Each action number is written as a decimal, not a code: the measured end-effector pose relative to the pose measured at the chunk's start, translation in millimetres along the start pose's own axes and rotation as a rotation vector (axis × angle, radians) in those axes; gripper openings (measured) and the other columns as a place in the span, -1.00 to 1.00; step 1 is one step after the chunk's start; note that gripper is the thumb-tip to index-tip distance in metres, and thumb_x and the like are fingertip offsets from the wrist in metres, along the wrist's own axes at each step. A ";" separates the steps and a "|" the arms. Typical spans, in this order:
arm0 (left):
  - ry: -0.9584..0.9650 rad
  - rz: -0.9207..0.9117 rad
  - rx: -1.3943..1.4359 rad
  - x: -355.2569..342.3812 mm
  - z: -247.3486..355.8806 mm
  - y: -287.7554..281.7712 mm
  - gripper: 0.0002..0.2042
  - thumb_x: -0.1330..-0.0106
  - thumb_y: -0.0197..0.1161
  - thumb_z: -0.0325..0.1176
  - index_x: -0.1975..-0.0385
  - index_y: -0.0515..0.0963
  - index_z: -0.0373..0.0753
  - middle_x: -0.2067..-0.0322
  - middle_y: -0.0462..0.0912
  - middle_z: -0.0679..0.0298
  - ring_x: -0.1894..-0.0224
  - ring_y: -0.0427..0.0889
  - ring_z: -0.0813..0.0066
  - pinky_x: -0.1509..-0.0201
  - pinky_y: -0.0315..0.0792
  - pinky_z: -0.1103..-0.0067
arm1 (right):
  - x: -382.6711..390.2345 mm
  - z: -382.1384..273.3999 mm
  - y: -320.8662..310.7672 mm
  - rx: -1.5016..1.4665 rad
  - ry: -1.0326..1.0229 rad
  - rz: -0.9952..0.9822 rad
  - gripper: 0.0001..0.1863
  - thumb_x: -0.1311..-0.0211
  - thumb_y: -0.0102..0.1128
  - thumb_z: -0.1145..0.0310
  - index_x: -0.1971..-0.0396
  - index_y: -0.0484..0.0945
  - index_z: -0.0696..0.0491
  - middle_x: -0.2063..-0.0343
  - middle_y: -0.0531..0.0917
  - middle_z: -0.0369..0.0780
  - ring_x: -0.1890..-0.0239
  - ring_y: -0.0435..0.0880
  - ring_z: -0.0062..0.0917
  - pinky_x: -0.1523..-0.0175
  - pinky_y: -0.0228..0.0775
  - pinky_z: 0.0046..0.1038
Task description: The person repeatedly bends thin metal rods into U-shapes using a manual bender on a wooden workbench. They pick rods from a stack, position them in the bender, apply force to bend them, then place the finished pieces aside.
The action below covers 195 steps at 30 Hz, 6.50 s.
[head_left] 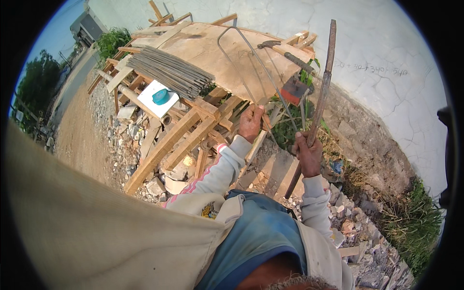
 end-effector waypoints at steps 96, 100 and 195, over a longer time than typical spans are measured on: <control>0.505 0.777 -0.316 -180.9 90.0 105.4 -0.73 -0.54 0.11 -0.23 0.06 0.50 -0.35 0.47 0.56 0.33 0.40 0.56 0.59 0.27 0.48 0.60 | -423.6 -275.2 182.5 0.194 -0.502 -1.319 -0.66 -0.31 0.38 0.06 0.36 0.55 0.04 0.63 0.45 -0.46 0.74 0.29 -0.87 0.69 0.07 -0.74; 0.478 0.788 -0.479 -173.9 88.3 110.9 -0.73 -0.57 0.08 -0.24 0.01 0.48 -0.35 0.45 0.57 0.31 0.39 0.58 0.58 0.25 0.47 0.61 | -423.4 -271.7 189.4 0.175 -0.530 -1.341 -0.65 -0.31 0.38 0.06 0.38 0.51 0.02 0.65 0.44 -0.47 0.75 0.27 -0.88 0.70 0.05 -0.74; 0.301 0.274 -1.368 -310.6 -48.1 -95.1 -0.45 -0.34 0.16 0.11 -0.09 0.56 -0.26 -0.18 0.49 0.04 -0.26 0.42 0.00 -0.30 0.38 0.22 | -213.5 21.8 -68.0 0.656 0.104 -0.042 -0.71 -0.31 0.28 0.29 0.17 0.61 0.23 0.52 0.67 -0.21 0.56 0.65 -0.58 0.41 0.48 -0.44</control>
Point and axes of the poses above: each hand's wrist, its own x-axis away from the middle knuckle, its own y-axis out of the palm, z = x × y, the point moved 5 cm from there along -x, towards the middle knuckle
